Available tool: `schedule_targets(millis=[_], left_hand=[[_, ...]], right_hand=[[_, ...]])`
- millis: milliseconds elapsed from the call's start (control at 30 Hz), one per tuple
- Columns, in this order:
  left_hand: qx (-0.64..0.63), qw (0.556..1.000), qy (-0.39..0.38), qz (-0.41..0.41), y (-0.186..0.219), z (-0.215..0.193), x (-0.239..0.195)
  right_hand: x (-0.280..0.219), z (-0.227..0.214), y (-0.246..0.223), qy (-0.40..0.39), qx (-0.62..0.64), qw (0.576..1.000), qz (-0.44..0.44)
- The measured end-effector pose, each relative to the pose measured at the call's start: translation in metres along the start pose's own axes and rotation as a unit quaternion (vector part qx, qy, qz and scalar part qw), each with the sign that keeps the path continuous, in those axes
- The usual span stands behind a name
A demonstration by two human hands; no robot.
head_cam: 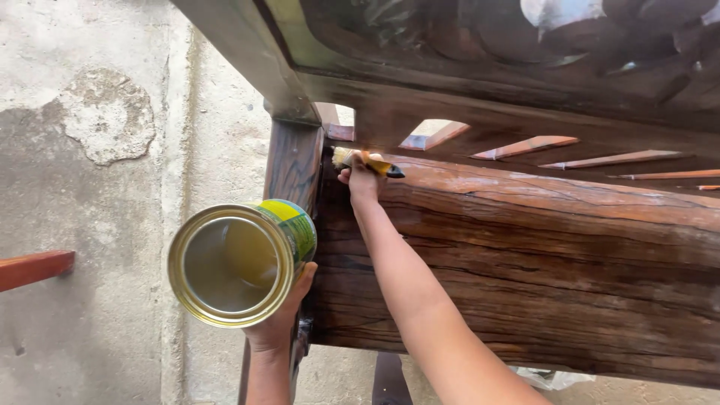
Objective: The person applies varnish to a wooden chair using a brush and a can of varnish. They coat the seat, backrest, and legs, dipping the brush into the can as needed.
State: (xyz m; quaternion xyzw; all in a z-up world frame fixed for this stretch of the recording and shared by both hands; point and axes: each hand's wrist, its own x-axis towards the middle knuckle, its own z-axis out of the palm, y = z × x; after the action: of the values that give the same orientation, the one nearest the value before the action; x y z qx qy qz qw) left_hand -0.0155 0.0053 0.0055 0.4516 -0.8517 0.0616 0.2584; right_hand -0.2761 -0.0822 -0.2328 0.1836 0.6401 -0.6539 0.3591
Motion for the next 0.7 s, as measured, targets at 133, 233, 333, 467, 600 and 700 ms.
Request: schedule_targets(millis=[133,233,333,467,600,700], left_hand=[[-0.025,0.999,-0.019,-0.018,0.002,0.0,0.004],[0.097,0.994,-0.016,0.056,0.014,-0.017,0.037],[-0.275,0.955,0.027,-0.106,0.017,-0.027,0.047],[-0.317,0.94,0.053,-0.114,0.016,-0.034,0.051],[-0.276,0.952,0.074,-0.106,0.016,-0.03,0.054],[-0.254,0.962,0.03,-0.09,0.015,-0.027,0.045]], right_hand=[[-0.002,-0.023,-0.011,-0.041,-0.062,0.997,-0.01],[-0.014,-0.066,-0.058,0.005,-0.082,0.997,-0.013],[-0.026,-0.112,-0.092,0.026,-0.198,0.977,-0.071],[-0.081,-0.128,-0.142,0.001,-0.553,0.73,-0.403],[-0.083,-0.089,-0.128,-0.184,-0.555,0.601,-0.545],[-0.108,-0.024,-0.128,-0.201,-0.725,0.564,-0.341]])
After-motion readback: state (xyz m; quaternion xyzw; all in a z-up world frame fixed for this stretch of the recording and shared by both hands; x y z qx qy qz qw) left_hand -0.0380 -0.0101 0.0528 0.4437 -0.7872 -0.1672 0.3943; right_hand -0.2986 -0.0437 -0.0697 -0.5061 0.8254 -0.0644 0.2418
